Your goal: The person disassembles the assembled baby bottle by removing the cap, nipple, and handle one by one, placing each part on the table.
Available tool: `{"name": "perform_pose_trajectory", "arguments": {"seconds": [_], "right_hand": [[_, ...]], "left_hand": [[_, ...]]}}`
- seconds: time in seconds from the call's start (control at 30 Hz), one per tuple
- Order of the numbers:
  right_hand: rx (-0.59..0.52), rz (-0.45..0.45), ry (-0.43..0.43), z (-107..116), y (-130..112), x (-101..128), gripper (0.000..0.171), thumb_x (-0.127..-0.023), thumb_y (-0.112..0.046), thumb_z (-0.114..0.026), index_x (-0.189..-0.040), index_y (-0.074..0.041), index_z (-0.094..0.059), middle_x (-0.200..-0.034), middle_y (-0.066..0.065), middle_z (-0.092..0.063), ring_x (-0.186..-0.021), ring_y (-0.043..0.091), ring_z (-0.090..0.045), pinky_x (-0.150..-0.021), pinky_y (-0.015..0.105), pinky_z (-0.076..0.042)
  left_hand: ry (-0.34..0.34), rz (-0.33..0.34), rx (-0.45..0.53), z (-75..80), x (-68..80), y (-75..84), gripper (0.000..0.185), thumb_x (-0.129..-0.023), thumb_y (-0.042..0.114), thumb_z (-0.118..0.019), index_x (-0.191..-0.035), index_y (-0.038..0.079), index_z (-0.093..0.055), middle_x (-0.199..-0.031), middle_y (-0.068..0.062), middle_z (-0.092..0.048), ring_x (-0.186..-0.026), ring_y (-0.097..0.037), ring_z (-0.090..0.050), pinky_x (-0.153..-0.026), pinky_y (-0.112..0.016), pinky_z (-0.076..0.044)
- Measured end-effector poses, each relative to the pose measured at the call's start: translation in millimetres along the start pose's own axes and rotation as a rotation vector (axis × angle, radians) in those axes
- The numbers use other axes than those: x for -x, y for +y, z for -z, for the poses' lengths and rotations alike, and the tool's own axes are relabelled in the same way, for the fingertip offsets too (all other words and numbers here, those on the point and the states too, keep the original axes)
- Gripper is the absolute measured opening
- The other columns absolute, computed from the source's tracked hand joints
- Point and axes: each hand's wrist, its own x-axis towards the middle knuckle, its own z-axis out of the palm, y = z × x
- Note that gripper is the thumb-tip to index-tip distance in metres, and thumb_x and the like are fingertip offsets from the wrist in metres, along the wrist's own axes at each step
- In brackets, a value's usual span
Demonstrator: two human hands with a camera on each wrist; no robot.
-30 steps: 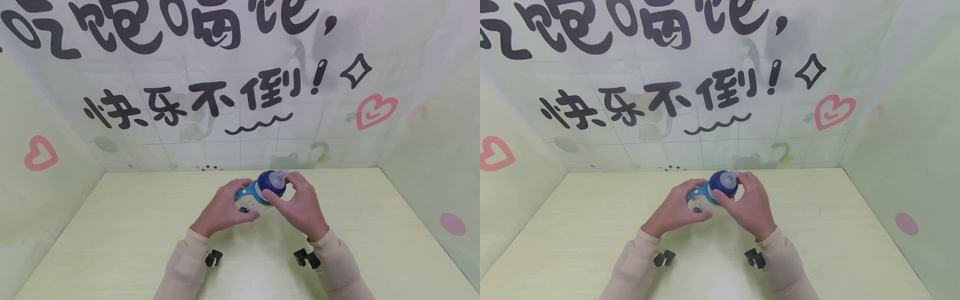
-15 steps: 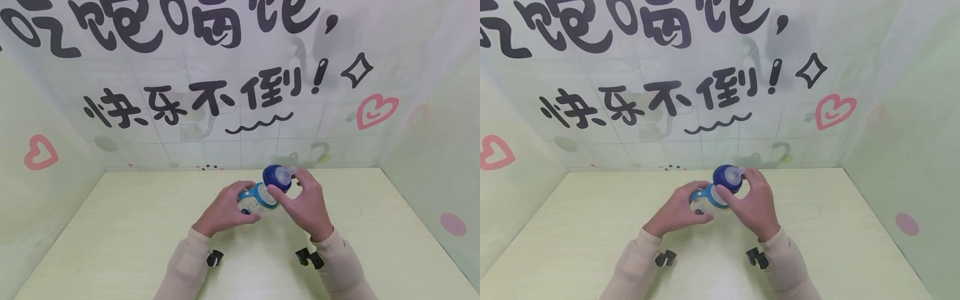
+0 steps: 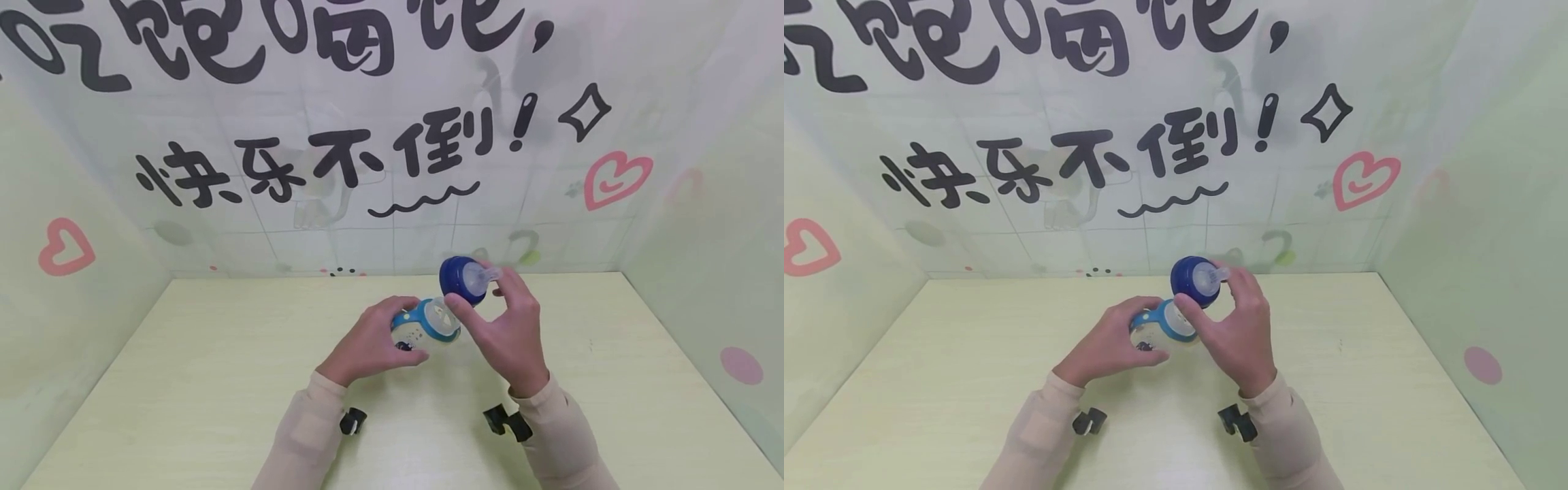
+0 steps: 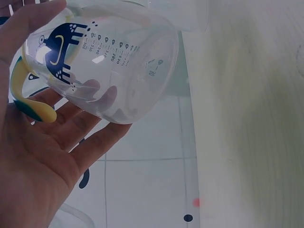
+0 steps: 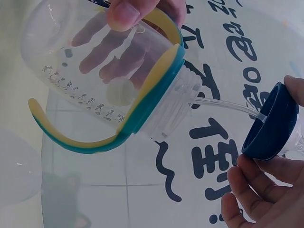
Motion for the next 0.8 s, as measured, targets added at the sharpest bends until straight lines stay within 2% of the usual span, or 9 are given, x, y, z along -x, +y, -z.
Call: {"name": "perform_pose_trajectory", "arguments": {"seconds": [0.23,0.4,0.53,0.63,0.8], "right_hand": [[-0.021,0.033,0.068,1,-2,-1,0.055,-0.078,-0.015,-0.082,-0.128,-0.003,-0.064,-0.115,0.011,-0.067,-0.103,0.017,-0.054,-0.083,0.032,-0.04],[-0.054,0.071,0.12,4,-5,-1,0.057,-0.077,-0.014,-0.084,-0.129,-0.003,-0.064,-0.114,0.012,-0.066,-0.102,0.019,-0.055,-0.085,0.028,-0.042],[-0.075,0.079,0.142,6,-8,0,0.058,-0.08,-0.022,-0.083,-0.132,-0.004,-0.062,-0.113,0.012,-0.065,-0.101,0.018,-0.056,-0.086,0.027,-0.044],[-0.098,0.093,0.172,7,-11,-1,0.06,-0.084,-0.031,-0.081,-0.133,-0.004,-0.061,-0.111,0.012,-0.064,-0.1,0.018,-0.056,-0.086,0.027,-0.044],[-0.158,0.133,0.213,11,-15,-2,0.061,-0.085,-0.033,-0.08,-0.132,-0.001,-0.061,-0.113,0.008,-0.064,-0.102,0.019,-0.058,-0.089,0.029,-0.045]], "left_hand": [[0.005,-0.004,0.016,-0.4,-0.5,0.1,0.072,-0.071,0.027,-0.089,-0.134,0.011,-0.057,-0.12,0.002,-0.063,-0.102,-0.017,-0.059,-0.088,-0.037,-0.053],[0.005,-0.001,0.012,-0.6,-0.4,-0.6,0.073,-0.071,0.027,-0.089,-0.134,0.011,-0.057,-0.121,0.002,-0.063,-0.102,-0.014,-0.058,-0.089,-0.034,-0.052],[0.006,0.008,0.009,0.1,0.1,-1.1,0.074,-0.072,0.029,-0.088,-0.135,0.01,-0.056,-0.122,0.002,-0.063,-0.103,-0.015,-0.058,-0.089,-0.034,-0.052],[0.004,0.019,0.019,0.7,0.4,-1.4,0.074,-0.072,0.029,-0.088,-0.135,0.011,-0.056,-0.123,0.001,-0.062,-0.105,-0.019,-0.059,-0.09,-0.037,-0.053],[0.006,0.025,0.043,2.0,0.7,-2.3,0.073,-0.072,0.027,-0.088,-0.136,0.009,-0.055,-0.125,-0.002,-0.062,-0.108,-0.028,-0.06,-0.091,-0.046,-0.053]]}}
